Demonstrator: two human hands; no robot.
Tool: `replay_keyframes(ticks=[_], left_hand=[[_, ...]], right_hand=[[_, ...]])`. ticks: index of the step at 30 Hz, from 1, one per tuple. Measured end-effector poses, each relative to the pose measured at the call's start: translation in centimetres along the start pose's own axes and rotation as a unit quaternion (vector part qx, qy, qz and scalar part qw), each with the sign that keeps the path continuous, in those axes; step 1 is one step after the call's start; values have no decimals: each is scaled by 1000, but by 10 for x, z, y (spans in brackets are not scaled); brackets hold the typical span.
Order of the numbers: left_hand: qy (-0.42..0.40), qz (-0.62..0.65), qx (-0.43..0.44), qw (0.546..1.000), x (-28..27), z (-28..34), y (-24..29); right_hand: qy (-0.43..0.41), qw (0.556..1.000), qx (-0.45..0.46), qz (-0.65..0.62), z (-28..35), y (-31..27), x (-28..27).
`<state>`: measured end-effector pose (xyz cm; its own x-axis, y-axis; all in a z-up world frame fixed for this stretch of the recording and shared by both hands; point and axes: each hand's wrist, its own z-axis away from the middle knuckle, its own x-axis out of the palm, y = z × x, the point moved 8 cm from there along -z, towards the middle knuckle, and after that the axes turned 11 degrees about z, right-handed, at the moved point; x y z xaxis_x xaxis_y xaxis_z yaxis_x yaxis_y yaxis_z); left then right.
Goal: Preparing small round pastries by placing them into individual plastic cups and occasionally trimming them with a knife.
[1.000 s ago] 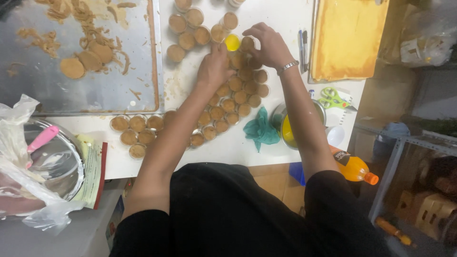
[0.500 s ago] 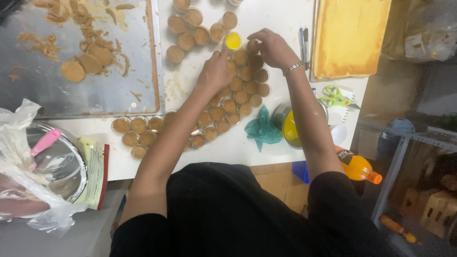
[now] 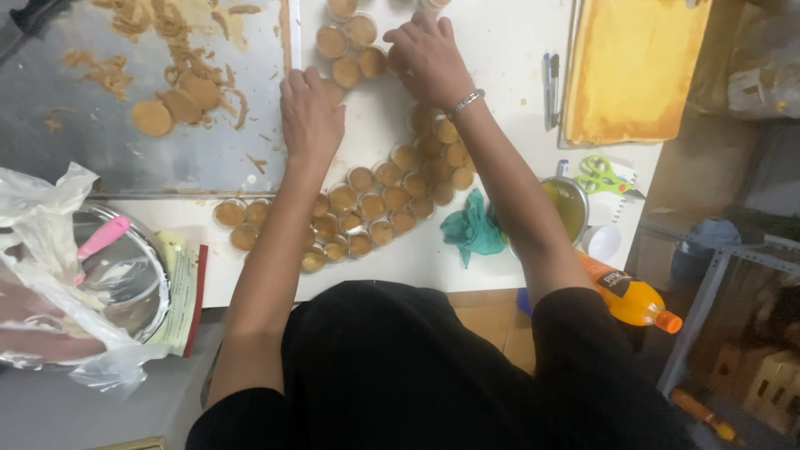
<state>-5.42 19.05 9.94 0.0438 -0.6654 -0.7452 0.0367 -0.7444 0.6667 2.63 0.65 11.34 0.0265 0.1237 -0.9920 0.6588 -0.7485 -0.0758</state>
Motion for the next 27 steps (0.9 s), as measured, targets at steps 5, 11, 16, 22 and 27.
replay_keyframes(ticks=[5,11,16,22,27], left_hand=[[-76,56,-14,995,8,16,-5],[-161,166,3,973,21,44,1],[-208,200,-2,957,34,56,12],[-213,227,-15,950,57,60,1],[37,211,-25,976,44,14,-29]], right_hand=[[-53,998,5,-38,9,-11,-3],[-120,987,-23,-108,33,-50,-13],[-152,982,-66,-89,48,-59,-15],[-61,996,-15,-65,32,-30,2],[45,994,55,-86,-6,-27,6]])
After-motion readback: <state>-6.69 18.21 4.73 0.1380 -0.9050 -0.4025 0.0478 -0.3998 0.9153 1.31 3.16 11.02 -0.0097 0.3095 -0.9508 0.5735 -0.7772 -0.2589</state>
